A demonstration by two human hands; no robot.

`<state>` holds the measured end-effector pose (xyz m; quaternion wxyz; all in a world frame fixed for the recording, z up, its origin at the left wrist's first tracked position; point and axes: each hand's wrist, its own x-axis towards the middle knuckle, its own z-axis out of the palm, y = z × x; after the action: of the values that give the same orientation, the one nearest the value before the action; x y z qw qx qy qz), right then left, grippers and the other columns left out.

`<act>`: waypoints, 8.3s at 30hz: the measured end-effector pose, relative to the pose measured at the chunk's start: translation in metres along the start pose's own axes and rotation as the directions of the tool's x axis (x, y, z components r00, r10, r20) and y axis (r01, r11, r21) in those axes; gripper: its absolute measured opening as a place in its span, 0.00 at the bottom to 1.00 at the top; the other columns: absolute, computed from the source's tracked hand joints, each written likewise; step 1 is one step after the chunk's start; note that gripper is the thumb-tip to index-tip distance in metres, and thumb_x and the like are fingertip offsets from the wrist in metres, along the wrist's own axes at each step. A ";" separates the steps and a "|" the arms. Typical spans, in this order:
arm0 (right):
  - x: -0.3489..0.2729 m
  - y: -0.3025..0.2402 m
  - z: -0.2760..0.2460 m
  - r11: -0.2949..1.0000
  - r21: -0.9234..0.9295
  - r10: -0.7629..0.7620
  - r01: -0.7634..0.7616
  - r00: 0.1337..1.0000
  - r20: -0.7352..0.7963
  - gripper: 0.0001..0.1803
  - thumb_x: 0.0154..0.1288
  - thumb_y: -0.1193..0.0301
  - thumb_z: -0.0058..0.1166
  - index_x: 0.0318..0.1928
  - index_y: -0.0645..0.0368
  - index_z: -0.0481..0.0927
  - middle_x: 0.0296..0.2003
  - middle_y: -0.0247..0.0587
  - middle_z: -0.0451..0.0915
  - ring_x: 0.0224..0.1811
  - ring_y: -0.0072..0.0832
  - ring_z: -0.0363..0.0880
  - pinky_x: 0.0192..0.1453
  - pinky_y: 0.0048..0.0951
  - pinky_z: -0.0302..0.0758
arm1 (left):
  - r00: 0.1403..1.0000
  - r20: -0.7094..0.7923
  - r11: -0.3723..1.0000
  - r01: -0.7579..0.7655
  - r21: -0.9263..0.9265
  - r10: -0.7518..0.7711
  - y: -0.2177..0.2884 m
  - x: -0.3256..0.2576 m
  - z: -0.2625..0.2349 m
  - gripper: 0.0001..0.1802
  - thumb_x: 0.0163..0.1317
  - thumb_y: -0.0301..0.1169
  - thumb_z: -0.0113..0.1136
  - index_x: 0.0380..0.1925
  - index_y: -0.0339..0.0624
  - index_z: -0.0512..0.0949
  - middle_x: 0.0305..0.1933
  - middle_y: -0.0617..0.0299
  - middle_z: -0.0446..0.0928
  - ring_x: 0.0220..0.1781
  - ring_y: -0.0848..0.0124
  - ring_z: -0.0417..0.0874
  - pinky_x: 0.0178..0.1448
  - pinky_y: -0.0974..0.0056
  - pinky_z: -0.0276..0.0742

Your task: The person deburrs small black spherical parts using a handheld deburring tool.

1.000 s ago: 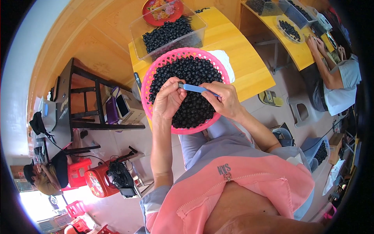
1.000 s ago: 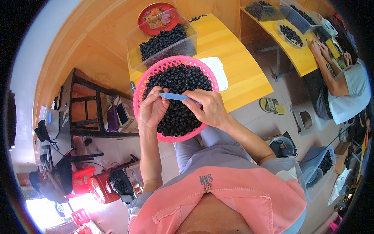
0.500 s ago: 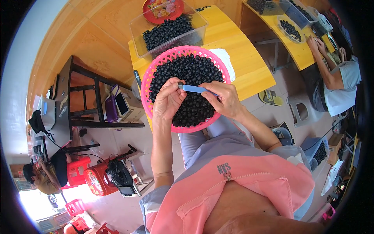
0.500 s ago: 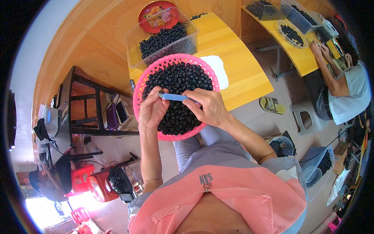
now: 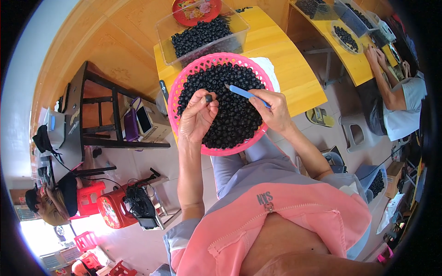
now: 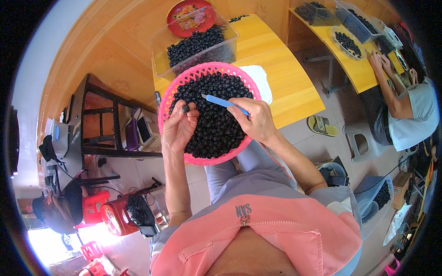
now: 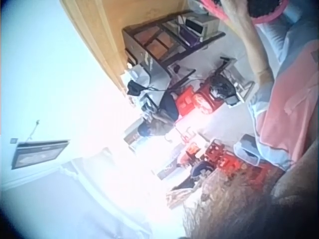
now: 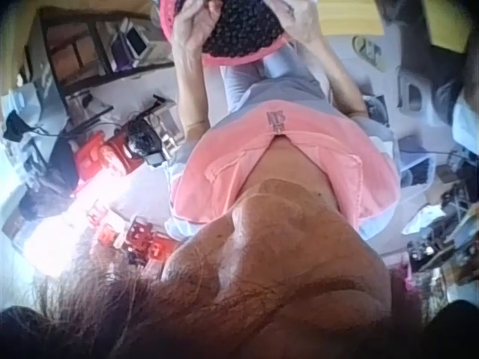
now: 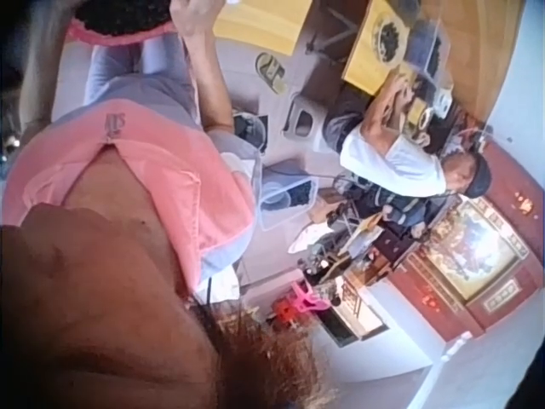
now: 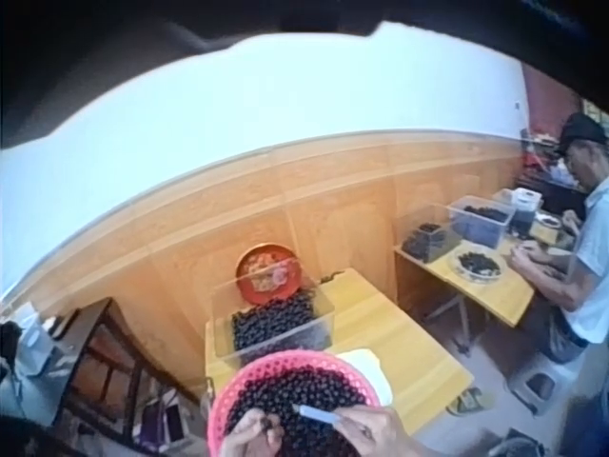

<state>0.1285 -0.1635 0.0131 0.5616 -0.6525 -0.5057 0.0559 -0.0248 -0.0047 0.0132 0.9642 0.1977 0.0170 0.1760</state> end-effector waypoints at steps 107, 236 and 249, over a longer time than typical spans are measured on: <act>-0.006 -0.002 0.018 1.000 0.008 -0.029 0.028 0.990 0.139 0.08 0.58 0.74 0.52 0.35 0.67 0.78 0.23 0.43 0.76 0.21 0.27 0.73 0.24 0.25 0.66 | 0.994 -0.060 0.975 -0.081 0.207 0.096 -0.008 0.010 -0.024 0.07 0.56 0.21 0.56 0.36 0.37 0.76 0.36 0.58 0.77 0.35 0.71 0.78 0.42 0.68 0.77; -0.003 0.023 -0.039 0.973 -0.072 0.220 -0.221 0.975 -0.020 0.13 0.62 0.66 0.50 0.37 0.65 0.79 0.21 0.45 0.76 0.21 0.25 0.73 0.27 0.26 0.69 | 0.996 0.001 0.590 -0.054 0.805 0.091 -0.025 0.051 0.005 0.11 0.51 0.14 0.57 0.36 0.33 0.77 0.36 0.59 0.78 0.40 0.70 0.81 0.47 0.69 0.77; 0.009 0.014 0.013 0.988 0.076 0.127 -0.133 0.989 0.075 0.11 0.60 0.69 0.52 0.36 0.67 0.78 0.19 0.42 0.75 0.18 0.23 0.69 0.23 0.27 0.64 | 0.931 -0.140 0.731 -0.164 0.662 0.336 0.000 0.021 -0.017 0.09 0.54 0.16 0.55 0.36 0.34 0.76 0.35 0.56 0.78 0.37 0.66 0.82 0.43 0.67 0.80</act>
<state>0.1328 -0.1464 0.0017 0.5647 -0.6585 -0.4787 0.1355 -0.0063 0.0085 -0.0015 0.7954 0.4908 0.1704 0.3121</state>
